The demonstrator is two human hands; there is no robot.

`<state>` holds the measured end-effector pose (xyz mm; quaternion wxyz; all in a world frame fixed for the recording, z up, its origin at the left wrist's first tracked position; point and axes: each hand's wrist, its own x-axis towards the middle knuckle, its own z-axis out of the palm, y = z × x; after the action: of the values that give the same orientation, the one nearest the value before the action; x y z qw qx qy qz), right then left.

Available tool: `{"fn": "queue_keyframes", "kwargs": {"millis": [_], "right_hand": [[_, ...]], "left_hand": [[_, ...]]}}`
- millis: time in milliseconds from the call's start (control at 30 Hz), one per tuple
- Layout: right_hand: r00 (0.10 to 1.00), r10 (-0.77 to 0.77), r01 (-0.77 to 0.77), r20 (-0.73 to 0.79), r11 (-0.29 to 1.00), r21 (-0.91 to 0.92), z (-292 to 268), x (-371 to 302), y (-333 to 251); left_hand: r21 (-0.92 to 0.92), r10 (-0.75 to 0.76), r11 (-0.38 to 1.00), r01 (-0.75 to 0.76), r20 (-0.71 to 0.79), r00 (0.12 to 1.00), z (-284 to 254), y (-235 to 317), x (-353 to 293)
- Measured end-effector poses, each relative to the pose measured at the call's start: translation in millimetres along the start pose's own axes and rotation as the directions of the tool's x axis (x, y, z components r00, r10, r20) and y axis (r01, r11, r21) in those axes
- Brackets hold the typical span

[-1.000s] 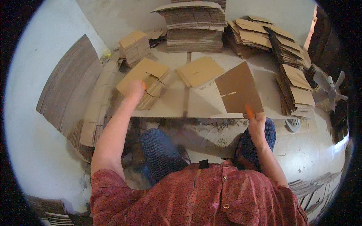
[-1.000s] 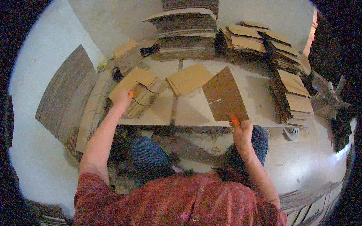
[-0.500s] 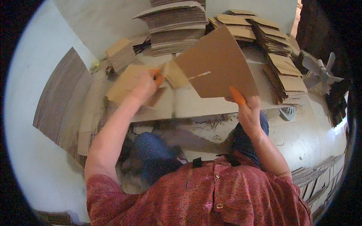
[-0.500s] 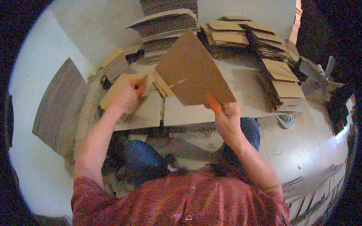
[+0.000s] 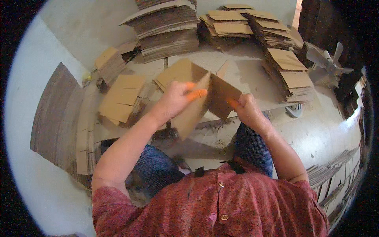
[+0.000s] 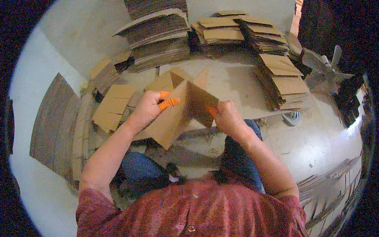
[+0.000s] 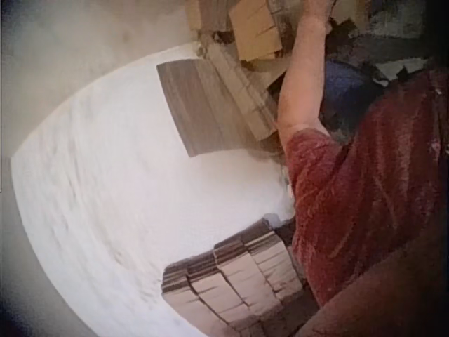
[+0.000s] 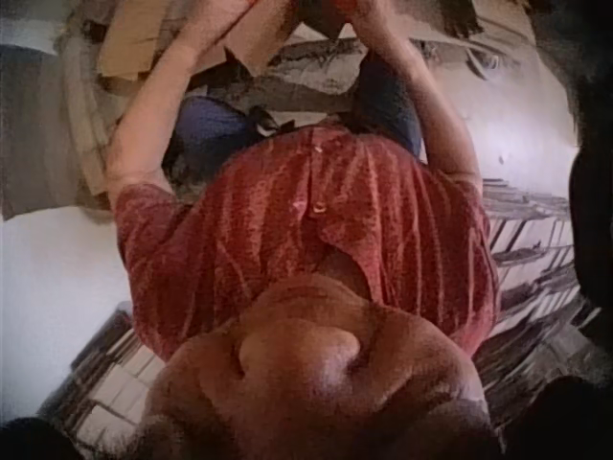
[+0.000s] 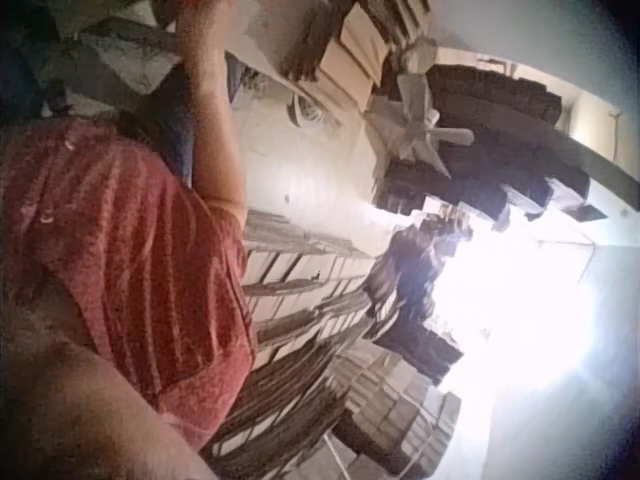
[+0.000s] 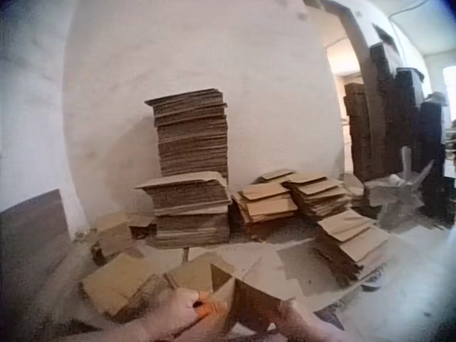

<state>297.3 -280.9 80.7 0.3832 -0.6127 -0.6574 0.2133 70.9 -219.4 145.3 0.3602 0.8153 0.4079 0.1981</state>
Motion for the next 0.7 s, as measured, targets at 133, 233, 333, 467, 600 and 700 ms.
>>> {"fn": "queue_keyframes", "kwargs": {"millis": [133, 233, 333, 467, 600, 700], "right_hand": [[0.997, 0.018, -0.013, -0.069, 0.998, 0.064, 13, 6, 35], [0.994, 0.038, -0.053, -0.104, 0.987, -0.150, 5, 17, 61], [0.991, -0.056, 0.024, -0.126, 0.971, -0.238, 8, 29, 68], [0.980, -0.064, 0.030, -0.188, 0.984, -0.175, -4, 44, 76], [0.975, -0.073, 0.032, -0.208, 0.980, -0.197, -22, 61, 79], [0.964, -0.038, -0.002, -0.264, 0.988, -0.153, -23, 59, 58]], "left_hand": [[-0.145, 0.059, 0.987, -0.064, -0.037, 0.998, 3, -70, 18], [-0.503, -0.218, 0.855, 0.125, -0.129, 0.968, 4, -140, 34], [0.150, 0.005, 0.988, 0.038, -0.279, 0.960, 4, -216, 53], [0.723, 0.088, 0.653, 0.226, -0.369, 0.925, 24, -212, 75], [0.633, -0.178, 0.728, 0.263, -0.196, 0.964, 18, -201, 85], [0.692, -0.172, 0.636, 0.342, -0.305, 0.937, -3, -216, 80]]}}
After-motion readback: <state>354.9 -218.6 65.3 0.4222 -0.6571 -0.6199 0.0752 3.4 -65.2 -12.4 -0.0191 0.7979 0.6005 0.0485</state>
